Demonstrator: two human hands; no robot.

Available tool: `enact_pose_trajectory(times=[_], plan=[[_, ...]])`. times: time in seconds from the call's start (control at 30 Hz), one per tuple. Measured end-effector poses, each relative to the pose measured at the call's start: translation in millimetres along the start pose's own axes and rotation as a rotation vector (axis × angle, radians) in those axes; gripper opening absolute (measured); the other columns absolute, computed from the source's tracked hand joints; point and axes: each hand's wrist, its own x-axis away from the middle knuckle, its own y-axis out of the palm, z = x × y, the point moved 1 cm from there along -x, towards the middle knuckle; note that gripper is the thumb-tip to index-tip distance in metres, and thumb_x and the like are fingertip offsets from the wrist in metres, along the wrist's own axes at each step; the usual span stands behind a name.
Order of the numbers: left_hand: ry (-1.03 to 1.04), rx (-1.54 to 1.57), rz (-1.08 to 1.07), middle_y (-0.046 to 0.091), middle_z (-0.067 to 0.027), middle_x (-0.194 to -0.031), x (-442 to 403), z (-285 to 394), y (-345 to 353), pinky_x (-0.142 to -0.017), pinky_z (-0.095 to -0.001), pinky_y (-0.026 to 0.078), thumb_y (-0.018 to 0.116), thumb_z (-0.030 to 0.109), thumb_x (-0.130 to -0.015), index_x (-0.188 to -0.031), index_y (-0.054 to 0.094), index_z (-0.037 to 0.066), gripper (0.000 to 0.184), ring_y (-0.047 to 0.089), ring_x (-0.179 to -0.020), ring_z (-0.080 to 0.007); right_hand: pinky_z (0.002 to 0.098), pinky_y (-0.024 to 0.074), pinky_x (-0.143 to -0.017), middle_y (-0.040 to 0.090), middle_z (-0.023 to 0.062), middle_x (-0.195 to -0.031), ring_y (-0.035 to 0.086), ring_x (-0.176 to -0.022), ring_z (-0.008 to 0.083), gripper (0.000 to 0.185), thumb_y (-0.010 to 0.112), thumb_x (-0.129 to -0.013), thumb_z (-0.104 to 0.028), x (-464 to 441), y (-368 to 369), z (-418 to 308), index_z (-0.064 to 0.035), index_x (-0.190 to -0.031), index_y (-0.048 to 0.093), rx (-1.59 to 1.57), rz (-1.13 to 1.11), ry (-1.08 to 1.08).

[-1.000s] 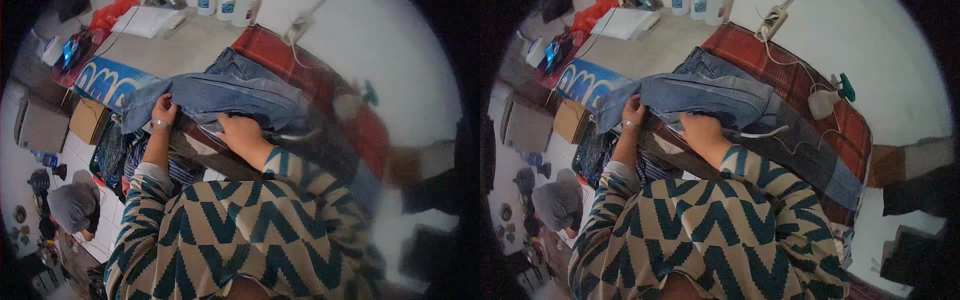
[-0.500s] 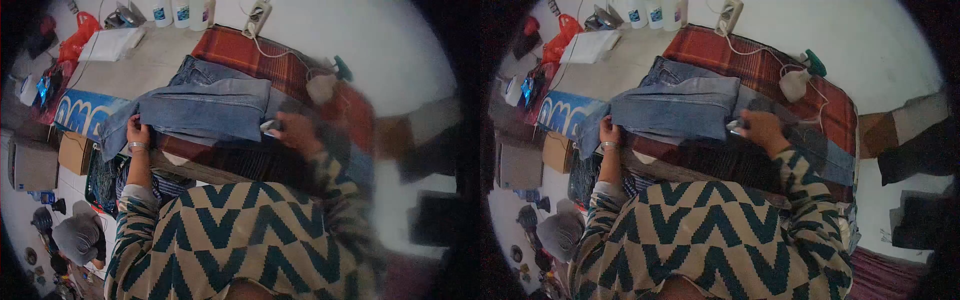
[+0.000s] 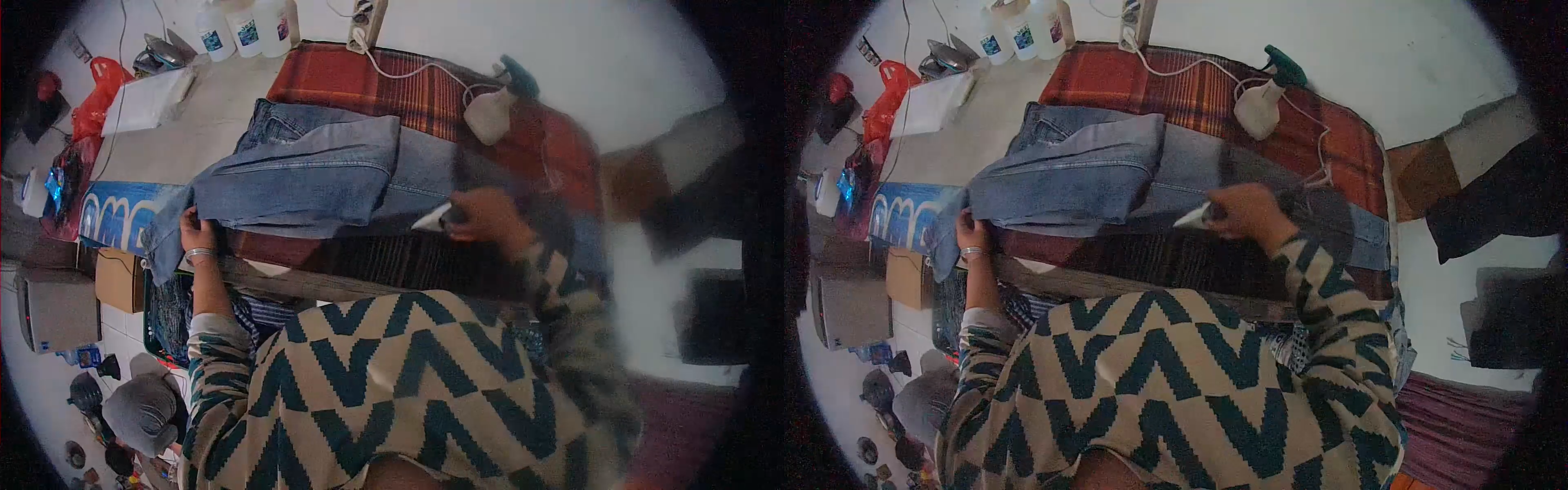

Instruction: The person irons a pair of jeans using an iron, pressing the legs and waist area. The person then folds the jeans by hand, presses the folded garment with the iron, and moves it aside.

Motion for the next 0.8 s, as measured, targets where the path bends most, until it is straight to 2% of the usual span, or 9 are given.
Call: enact_pose_trajectory(times=[0.07, 0.27, 0.33, 0.37, 0.53, 0.57, 0.6, 0.7, 0.8], plan=[[-0.097, -0.312, -0.065, 0.065, -0.0073, -0.095, 3.4, 35.3, -8.4, -0.078, -0.0318, 0.049, 0.064, 0.019, -0.085, -0.106, 0.056, 0.003, 0.029, 0.064, -0.087, -0.0193, 0.0466, 0.0491, -0.070, 0.065, 0.0133, -0.088, 0.064, -0.084, 0.0331, 0.043, 0.067, -0.077, -0.044, 12.6, -1.9, -3.6, -0.0103, -0.104, 0.061, -0.023, -0.103, -0.054], [0.068, 0.016, 0.081, 0.058, -0.0239, -0.115, 26.4, 9.9, -4.7, -0.096, -0.0413, 0.041, 0.051, 0.020, -0.081, -0.120, 0.051, -0.004, 0.046, 0.055, -0.106, -0.0359, 0.0457, 0.0495, -0.072, 0.066, 0.0134, -0.085, 0.064, -0.082, 0.0334, 0.043, 0.070, -0.074, -0.042, 26.1, -3.7, 79.5, -0.0110, -0.103, 0.063, -0.063, 0.148, 0.061], [0.327, -0.478, 0.299, 0.058, -0.0234, -0.115, 71.6, 105.8, -4.9, -0.098, -0.0445, 0.039, 0.051, 0.023, -0.080, -0.120, 0.053, -0.003, 0.048, 0.054, -0.108, -0.0381, 0.0457, 0.0495, -0.071, 0.066, 0.0134, -0.085, 0.065, -0.081, 0.0333, 0.041, 0.070, -0.074, -0.041, 41.0, 5.0, 109.6, -0.0103, -0.100, 0.063, -0.103, 0.135, 0.098], [0.441, -0.373, 0.285, 0.059, -0.0210, -0.115, 87.7, 142.7, 10.1, -0.098, -0.0461, 0.038, 0.051, 0.022, -0.079, -0.118, 0.055, -0.001, 0.046, 0.052, -0.110, -0.0389, 0.0457, 0.0495, -0.071, 0.066, 0.0133, -0.084, 0.065, -0.080, 0.0332, 0.039, 0.070, -0.074, -0.040, 47.2, 10.4, 120.9, -0.0097, -0.098, 0.063, -0.141, 0.120, 0.143], [0.637, -0.159, -0.599, 0.053, -0.0132, -0.129, 187.0, 291.9, 118.5, -0.104, -0.0439, 0.036, 0.057, 0.008, -0.075, -0.128, 0.050, 0.006, 0.053, 0.046, -0.124, -0.0334, 0.0457, 0.0497, -0.072, 0.067, 0.0141, -0.087, 0.065, -0.081, 0.0328, 0.038, 0.070, -0.075, -0.039, 102.3, 8.5, 95.4, -0.0073, -0.095, 0.063, -0.091, -0.056, 0.077], [0.627, -0.260, -0.760, 0.041, -0.0099, -0.142, 200.6, 302.7, 138.2, -0.109, -0.0483, 0.027, 0.054, 0.018, -0.083, -0.137, 0.041, 0.008, 0.057, 0.035, -0.134, -0.0293, 0.0455, 0.0498, -0.072, 0.067, 0.0144, -0.087, 0.065, -0.081, 0.0328, 0.039, 0.070, -0.075, -0.039, 109.5, 10.3, 96.2, -0.0066, -0.096, 0.062, -0.112, -0.077, 0.088], [0.633, -0.268, -0.763, 0.041, -0.0099, -0.142, 210.2, 312.6, 150.1, -0.109, -0.0483, 0.027, 0.054, 0.018, -0.083, -0.137, 0.041, 0.008, 0.057, 0.035, -0.134, -0.0293, 0.0455, 0.0498, -0.072, 0.067, 0.0144, -0.087, 0.065, -0.081, 0.0328, 0.039, 0.070, -0.075, -0.039, 115.0, 11.9, 102.7, -0.0066, -0.096, 0.062, -0.120, -0.072, 0.089], [0.576, -0.774, -0.969, 0.016, -0.0007, -0.155, 227.6, 322.6, 177.0, -0.113, -0.0553, 0.005, 0.038, 0.041, -0.092, -0.147, 0.022, 0.012, 0.064, 0.014, -0.143, -0.0215, 0.0460, 0.0496, -0.071, 0.066, 0.0158, -0.087, 0.065, -0.082, 0.0343, 0.041, 0.069, -0.077, -0.038, 132.0, 24.4, 152.6, -0.0053, -0.100, 0.061, -0.137, 0.041, 0.297], [0.509, -0.825, -0.910, 0.014, -0.0003, -0.155, 236.3, 311.7, 175.8, -0.113, -0.0537, 0.005, 0.037, 0.042, -0.092, -0.148, 0.019, 0.013, 0.065, 0.015, -0.142, -0.0213, 0.0467, 0.0494, -0.072, 0.066, 0.0172, -0.088, 0.065, -0.083, 0.0361, 0.043, 0.068, -0.078, -0.038, 144.9, 38.3, 198.3, -0.0041, -0.103, 0.059, -0.224, 0.348, 0.389]])
